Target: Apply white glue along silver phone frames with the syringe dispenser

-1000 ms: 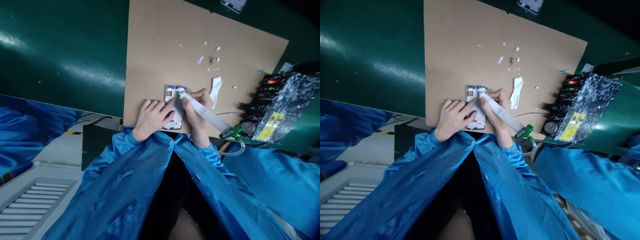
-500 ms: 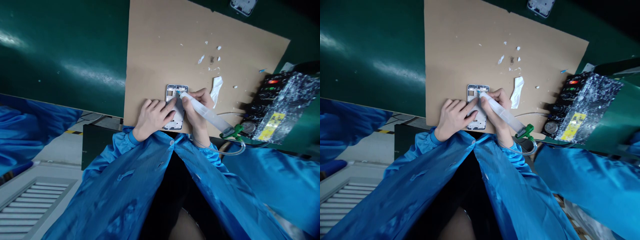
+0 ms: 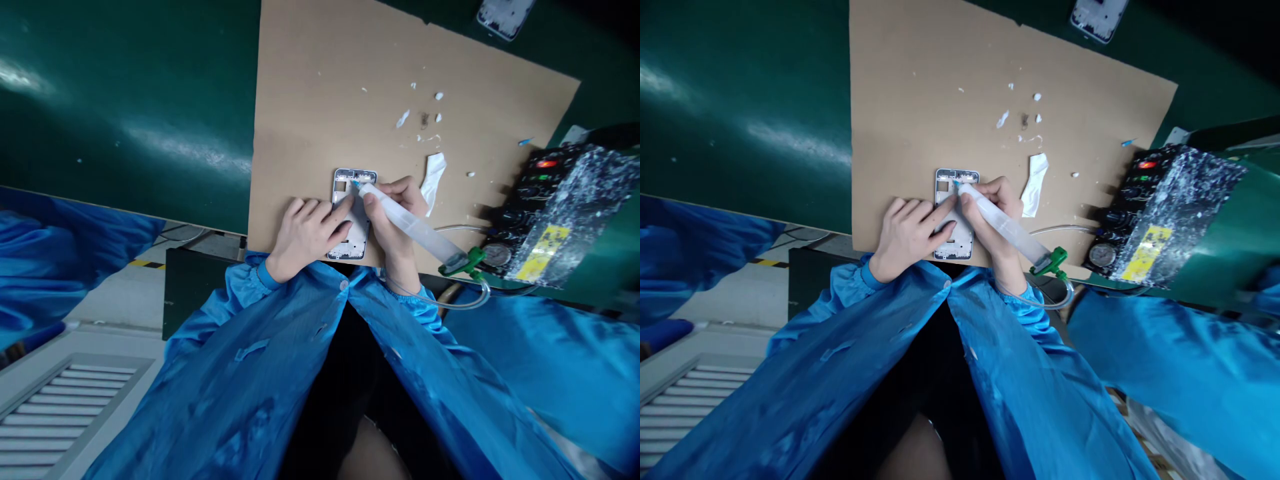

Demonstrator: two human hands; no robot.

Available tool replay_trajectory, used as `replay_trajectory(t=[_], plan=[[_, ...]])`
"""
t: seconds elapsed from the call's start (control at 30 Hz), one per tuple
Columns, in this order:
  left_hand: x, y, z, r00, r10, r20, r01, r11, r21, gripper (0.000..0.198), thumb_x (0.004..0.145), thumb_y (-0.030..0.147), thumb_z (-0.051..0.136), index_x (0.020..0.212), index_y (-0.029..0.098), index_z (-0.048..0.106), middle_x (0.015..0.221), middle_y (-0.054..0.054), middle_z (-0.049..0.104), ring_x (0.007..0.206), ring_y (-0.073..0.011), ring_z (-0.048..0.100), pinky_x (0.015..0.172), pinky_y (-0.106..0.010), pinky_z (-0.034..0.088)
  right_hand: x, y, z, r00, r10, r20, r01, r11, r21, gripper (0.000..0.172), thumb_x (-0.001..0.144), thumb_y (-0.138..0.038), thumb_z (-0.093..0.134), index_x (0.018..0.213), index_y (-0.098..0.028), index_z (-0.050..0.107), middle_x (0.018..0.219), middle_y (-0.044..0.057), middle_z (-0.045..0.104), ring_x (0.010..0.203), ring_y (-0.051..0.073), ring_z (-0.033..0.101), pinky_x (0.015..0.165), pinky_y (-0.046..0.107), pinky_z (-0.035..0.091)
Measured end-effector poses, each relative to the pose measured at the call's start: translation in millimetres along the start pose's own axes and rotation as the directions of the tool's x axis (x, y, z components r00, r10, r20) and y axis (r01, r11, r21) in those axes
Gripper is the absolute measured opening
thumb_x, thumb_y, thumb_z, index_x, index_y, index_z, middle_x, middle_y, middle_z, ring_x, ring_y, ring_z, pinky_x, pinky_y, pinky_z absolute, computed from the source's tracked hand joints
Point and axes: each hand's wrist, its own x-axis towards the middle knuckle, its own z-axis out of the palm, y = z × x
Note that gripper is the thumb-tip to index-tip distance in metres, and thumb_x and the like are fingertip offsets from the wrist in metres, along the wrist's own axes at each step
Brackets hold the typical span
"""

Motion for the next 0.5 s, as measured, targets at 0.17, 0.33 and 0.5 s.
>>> replay_trajectory(t=[0.17, 0.33, 0.5], plan=[[-0.6, 0.0, -0.2, 0.999, 0.026, -0.045, -0.024, 0.999, 0.036, 0.050, 0.128, 0.046, 0.050, 0.162, 0.021, 0.076, 0.101, -0.009, 0.080, 0.098, -0.0250, 0.072, 0.087, -0.046, 0.041, -0.6, 0.3, -0.6, 1.000, 0.005, -0.006, -0.005, 0.999, -0.052, 0.040, 0.101, -0.063, 0.088, 0.106, -0.027, 0.073, 0.095, 0.002, 0.076, 0.077, 0.017, 0.066, 0.068, 0.036, 0.063], [-1.0, -0.3, -0.2, 1.000, 0.009, -0.007, -0.009, 1.000, 0.013, 0.051, 0.128, 0.046, 0.049, 0.164, 0.022, 0.075, 0.103, -0.009, 0.080, 0.101, -0.0256, 0.073, 0.088, -0.046, 0.042, 0.2, -1.6, -0.4, 1.000, -0.005, -0.014, 0.004, 0.999, -0.047, 0.041, 0.101, -0.065, 0.088, 0.105, -0.027, 0.074, 0.096, 0.002, 0.077, 0.077, 0.017, 0.066, 0.066, 0.035, 0.061], [-0.1, 0.3, -1.2, 1.000, 0.004, 0.011, -0.004, 1.000, 0.007, 0.052, 0.128, 0.047, 0.047, 0.165, 0.022, 0.074, 0.104, -0.010, 0.079, 0.102, -0.0264, 0.073, 0.089, -0.046, 0.042, 0.6, -1.5, -0.5, 0.999, 0.026, -0.019, -0.027, 0.999, -0.035, 0.040, 0.099, -0.065, 0.089, 0.105, -0.028, 0.075, 0.096, 0.002, 0.076, 0.077, 0.018, 0.068, 0.066, 0.037, 0.063]])
